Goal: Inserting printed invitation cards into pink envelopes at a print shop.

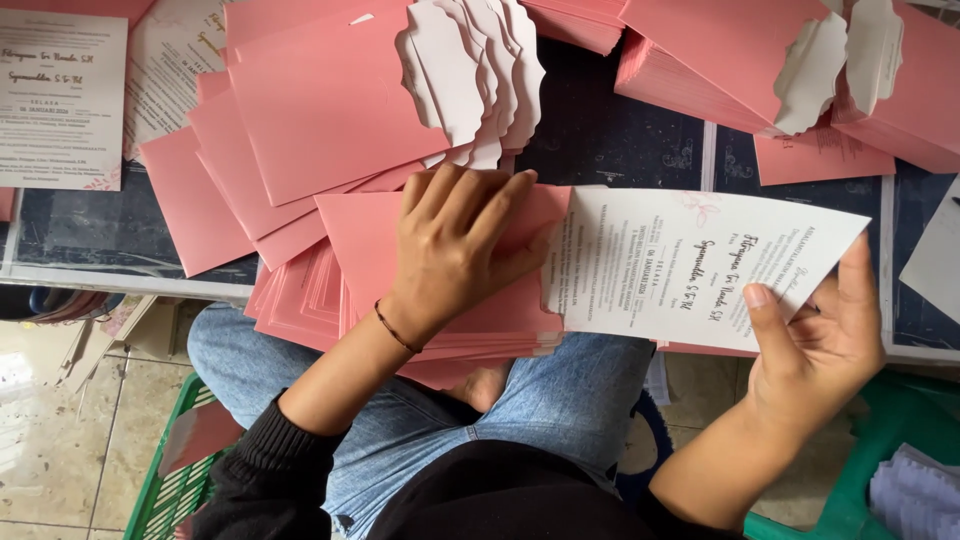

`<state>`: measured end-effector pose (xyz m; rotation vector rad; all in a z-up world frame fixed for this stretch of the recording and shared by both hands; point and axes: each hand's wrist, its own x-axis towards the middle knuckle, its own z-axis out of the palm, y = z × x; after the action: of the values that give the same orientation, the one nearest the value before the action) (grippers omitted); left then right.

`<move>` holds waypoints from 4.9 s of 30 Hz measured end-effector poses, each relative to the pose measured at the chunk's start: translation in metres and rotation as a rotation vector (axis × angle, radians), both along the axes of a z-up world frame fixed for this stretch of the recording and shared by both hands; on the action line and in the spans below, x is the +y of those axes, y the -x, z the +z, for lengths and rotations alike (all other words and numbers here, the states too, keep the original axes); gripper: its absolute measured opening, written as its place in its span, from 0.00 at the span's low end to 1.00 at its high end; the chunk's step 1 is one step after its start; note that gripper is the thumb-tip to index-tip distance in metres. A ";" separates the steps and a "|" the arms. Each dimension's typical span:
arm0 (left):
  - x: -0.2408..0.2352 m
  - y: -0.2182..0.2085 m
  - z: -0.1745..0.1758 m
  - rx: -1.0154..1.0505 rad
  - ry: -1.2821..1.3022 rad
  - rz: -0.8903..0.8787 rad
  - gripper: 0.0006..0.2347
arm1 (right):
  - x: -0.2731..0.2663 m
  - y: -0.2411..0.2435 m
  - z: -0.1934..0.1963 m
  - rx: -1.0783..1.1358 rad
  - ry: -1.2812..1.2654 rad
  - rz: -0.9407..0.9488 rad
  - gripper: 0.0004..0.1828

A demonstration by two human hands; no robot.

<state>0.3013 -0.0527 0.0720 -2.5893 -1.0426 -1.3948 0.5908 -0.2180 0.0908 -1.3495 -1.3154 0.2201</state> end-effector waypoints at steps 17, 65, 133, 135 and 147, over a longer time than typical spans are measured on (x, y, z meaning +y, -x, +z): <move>-0.003 0.018 0.005 0.022 -0.108 0.042 0.25 | 0.028 0.071 0.010 -0.277 0.035 -0.139 0.38; 0.087 -0.008 -0.016 0.039 -0.401 -0.217 0.15 | 0.098 0.136 -0.031 0.034 0.271 0.374 0.46; 0.109 -0.004 -0.078 0.092 -0.013 -0.156 0.15 | 0.050 -0.009 -0.072 -0.479 0.273 -0.260 0.29; 0.104 0.000 -0.076 0.102 0.000 -0.144 0.16 | 0.031 0.002 -0.031 -0.294 0.155 -0.123 0.30; 0.096 -0.002 -0.053 0.079 0.071 -0.158 0.19 | 0.032 0.033 0.036 -0.151 0.217 0.093 0.35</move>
<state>0.3033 0.0434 0.0186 -2.8083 -0.9116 -1.2945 0.5579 -0.1863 0.1266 -1.5116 -1.5167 0.3388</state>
